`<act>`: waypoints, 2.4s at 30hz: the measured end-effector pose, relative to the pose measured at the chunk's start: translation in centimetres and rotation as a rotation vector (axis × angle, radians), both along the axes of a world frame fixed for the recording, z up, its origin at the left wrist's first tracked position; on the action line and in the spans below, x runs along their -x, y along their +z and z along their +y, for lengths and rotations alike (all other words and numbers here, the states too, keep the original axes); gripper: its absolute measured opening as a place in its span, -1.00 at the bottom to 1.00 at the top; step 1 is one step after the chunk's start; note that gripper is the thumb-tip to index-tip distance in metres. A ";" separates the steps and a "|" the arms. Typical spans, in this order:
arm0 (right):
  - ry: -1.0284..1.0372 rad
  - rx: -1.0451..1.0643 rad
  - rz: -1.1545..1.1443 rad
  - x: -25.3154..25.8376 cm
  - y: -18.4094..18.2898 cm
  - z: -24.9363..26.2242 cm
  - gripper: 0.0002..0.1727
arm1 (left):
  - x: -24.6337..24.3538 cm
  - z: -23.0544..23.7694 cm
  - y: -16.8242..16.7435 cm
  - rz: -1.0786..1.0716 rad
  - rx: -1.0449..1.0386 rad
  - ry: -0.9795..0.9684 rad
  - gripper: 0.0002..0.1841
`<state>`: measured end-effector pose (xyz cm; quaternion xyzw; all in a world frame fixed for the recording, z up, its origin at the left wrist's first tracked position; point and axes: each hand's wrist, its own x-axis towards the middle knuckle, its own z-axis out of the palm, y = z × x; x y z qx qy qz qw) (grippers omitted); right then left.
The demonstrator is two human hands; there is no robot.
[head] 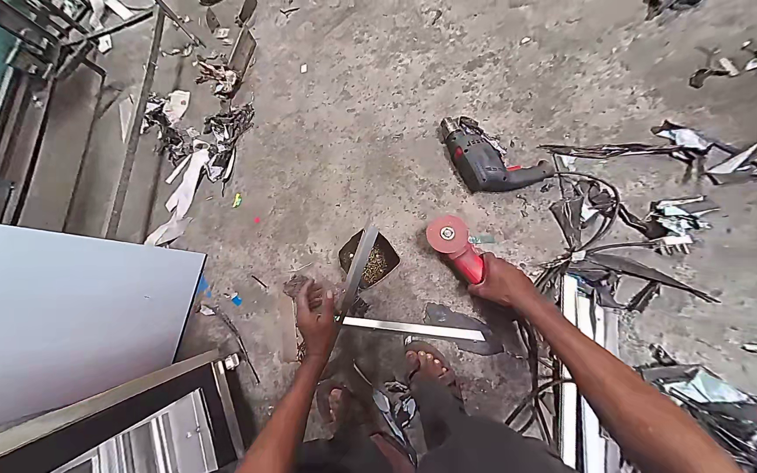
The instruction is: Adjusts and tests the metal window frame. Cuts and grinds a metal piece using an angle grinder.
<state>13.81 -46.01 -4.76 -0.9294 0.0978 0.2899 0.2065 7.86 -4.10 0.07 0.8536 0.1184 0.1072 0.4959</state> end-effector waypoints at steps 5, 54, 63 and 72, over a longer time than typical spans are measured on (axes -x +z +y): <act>-0.360 -0.524 0.200 -0.9 0.0 0.5 -0.40 | 1.4 -2.7 4.1 -0.371 -0.110 -0.380 -0.64; -0.819 -1.321 -0.290 9.2 7.9 8.5 -0.06 | 5.8 -8.9 4.2 0.243 -0.129 -0.242 -0.26; -0.709 -1.039 -0.311 9.5 8.2 2.7 -0.15 | -4.3 -0.4 -0.3 0.427 0.293 -0.462 -0.64; -0.619 -0.816 -0.263 8.9 8.3 4.1 -0.20 | -3.6 -1.6 3.1 0.599 -0.068 -0.483 -0.52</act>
